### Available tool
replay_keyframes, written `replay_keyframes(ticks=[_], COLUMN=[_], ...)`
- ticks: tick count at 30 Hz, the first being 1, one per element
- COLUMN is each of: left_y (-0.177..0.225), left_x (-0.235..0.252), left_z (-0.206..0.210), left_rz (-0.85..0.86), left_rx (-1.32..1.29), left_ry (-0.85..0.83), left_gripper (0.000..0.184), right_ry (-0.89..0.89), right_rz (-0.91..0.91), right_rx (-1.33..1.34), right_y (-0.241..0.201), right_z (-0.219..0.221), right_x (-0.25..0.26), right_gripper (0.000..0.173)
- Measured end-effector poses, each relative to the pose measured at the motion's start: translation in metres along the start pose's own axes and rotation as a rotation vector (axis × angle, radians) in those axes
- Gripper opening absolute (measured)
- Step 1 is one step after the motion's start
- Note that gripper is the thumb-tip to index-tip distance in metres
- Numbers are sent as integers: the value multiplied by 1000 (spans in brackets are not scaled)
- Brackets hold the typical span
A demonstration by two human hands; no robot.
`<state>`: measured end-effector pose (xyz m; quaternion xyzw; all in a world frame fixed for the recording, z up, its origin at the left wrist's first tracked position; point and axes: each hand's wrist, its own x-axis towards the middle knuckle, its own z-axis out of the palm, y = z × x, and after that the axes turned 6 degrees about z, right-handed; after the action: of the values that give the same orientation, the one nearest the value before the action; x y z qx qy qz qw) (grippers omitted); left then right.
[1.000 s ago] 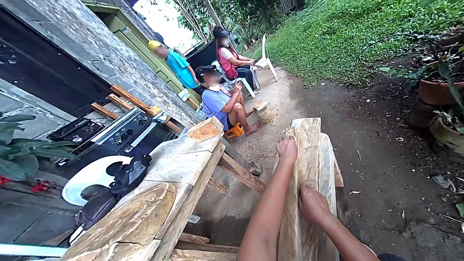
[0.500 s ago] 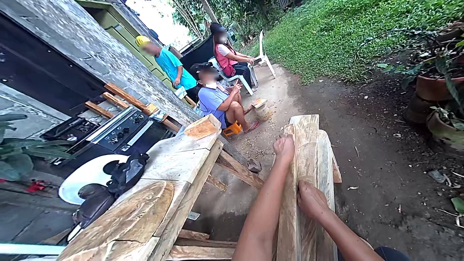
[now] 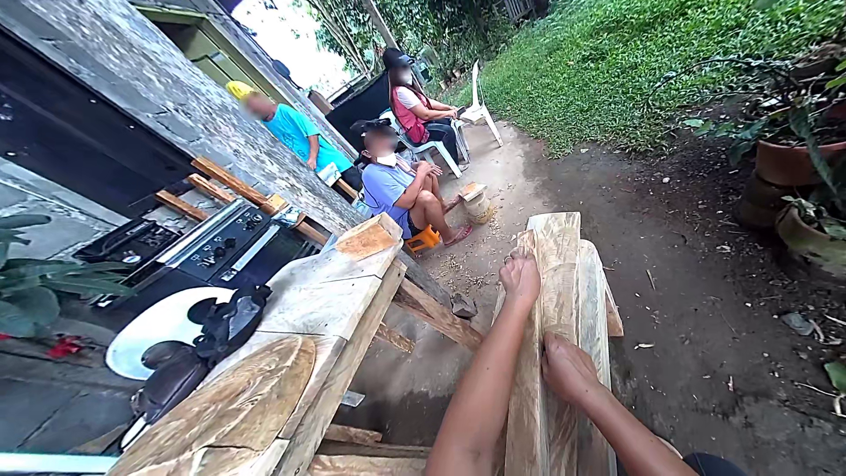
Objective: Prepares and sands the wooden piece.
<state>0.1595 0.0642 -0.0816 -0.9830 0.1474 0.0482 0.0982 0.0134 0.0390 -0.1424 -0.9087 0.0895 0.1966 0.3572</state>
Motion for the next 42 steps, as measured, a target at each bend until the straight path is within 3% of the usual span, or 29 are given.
replay_keyframes(ticks=[6, 15, 26, 36, 42], left_y=[-6, 0, -15, -14, -12], left_x=[13, -14, 15, -20, 2], left_z=[-6, 4, -5, 4, 3], left_rz=[-22, 22, 15, 51, 12], left_rx=[-109, 90, -127, -67, -122], left_ry=[-14, -14, -16, -17, 23], left_gripper=[40, 49, 38, 49, 42], right_ry=[20, -10, 26, 5, 8], right_rz=[-6, -9, 4, -2, 15], right_rx=[-12, -6, -20, -17, -26], right_y=[-1, -1, -2, -2, -2], right_z=[1, 1, 2, 2, 1], right_x=[-2, -3, -4, -6, -4], right_gripper=[32, 34, 33, 34, 33])
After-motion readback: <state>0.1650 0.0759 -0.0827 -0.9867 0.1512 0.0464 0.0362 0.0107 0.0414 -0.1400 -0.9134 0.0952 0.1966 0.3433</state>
